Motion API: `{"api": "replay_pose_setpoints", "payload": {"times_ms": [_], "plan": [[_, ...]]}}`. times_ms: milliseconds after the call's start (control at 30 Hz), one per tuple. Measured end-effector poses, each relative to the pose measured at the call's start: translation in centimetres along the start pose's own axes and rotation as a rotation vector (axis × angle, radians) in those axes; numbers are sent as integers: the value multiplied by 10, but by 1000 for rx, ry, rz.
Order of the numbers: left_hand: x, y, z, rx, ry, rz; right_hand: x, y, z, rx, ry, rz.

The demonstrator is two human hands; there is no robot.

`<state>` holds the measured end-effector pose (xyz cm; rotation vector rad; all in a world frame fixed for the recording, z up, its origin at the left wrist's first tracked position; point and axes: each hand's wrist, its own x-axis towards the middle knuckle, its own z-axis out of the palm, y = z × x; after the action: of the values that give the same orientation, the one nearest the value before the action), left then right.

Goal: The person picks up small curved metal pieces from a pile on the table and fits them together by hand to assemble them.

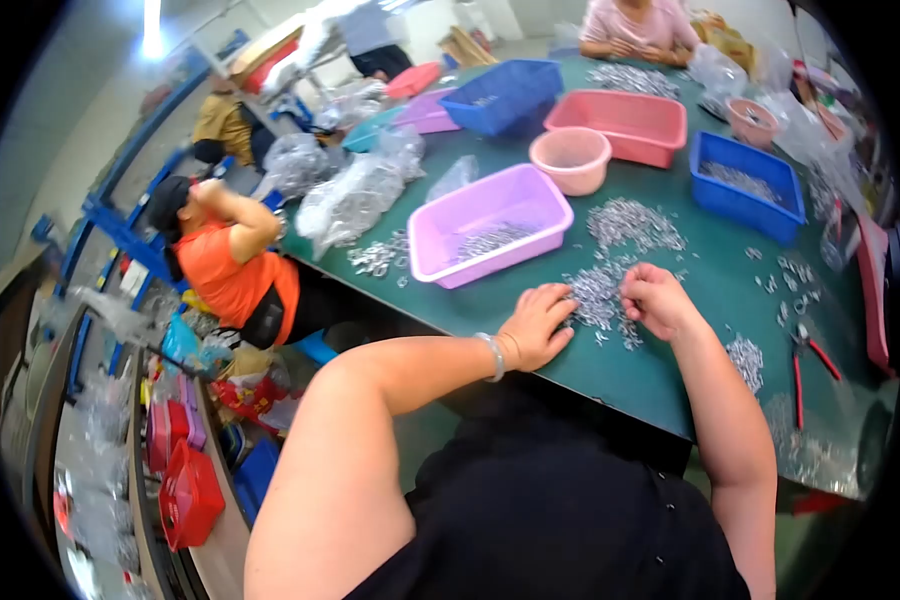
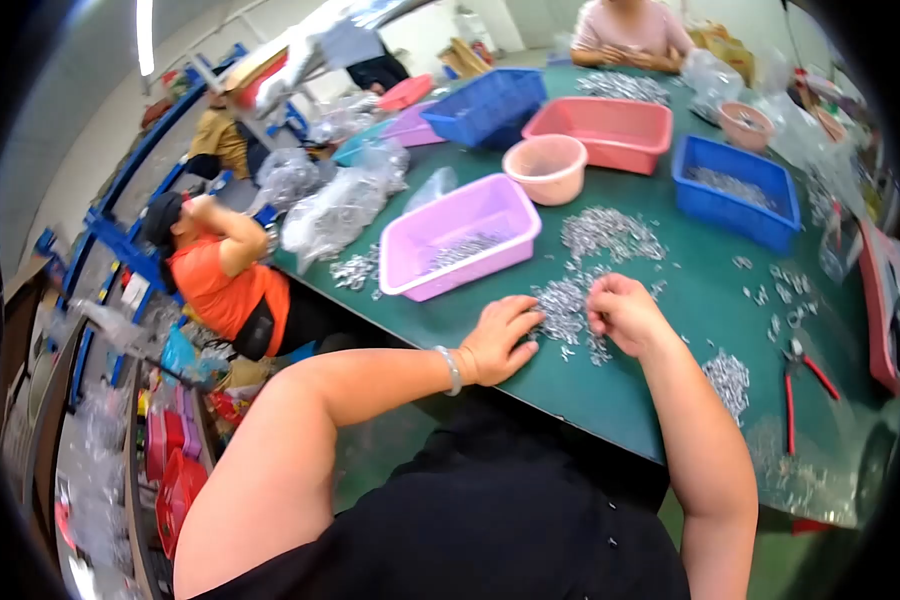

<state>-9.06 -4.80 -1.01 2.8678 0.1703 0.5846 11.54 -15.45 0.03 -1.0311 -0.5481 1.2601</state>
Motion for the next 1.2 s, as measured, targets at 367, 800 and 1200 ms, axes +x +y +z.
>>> {"api": "replay_pose_setpoints", "payload": {"times_ms": [367,800,1200], "plan": [[6,-7,-4,-181,33,58,-7,0,-4,149,-53,10],[89,-21,5,-751,174,-76,10,0,12,140,53,-46],[93,-30,16,-719,247,54,4,-1,20,-33,128,-218]]}}
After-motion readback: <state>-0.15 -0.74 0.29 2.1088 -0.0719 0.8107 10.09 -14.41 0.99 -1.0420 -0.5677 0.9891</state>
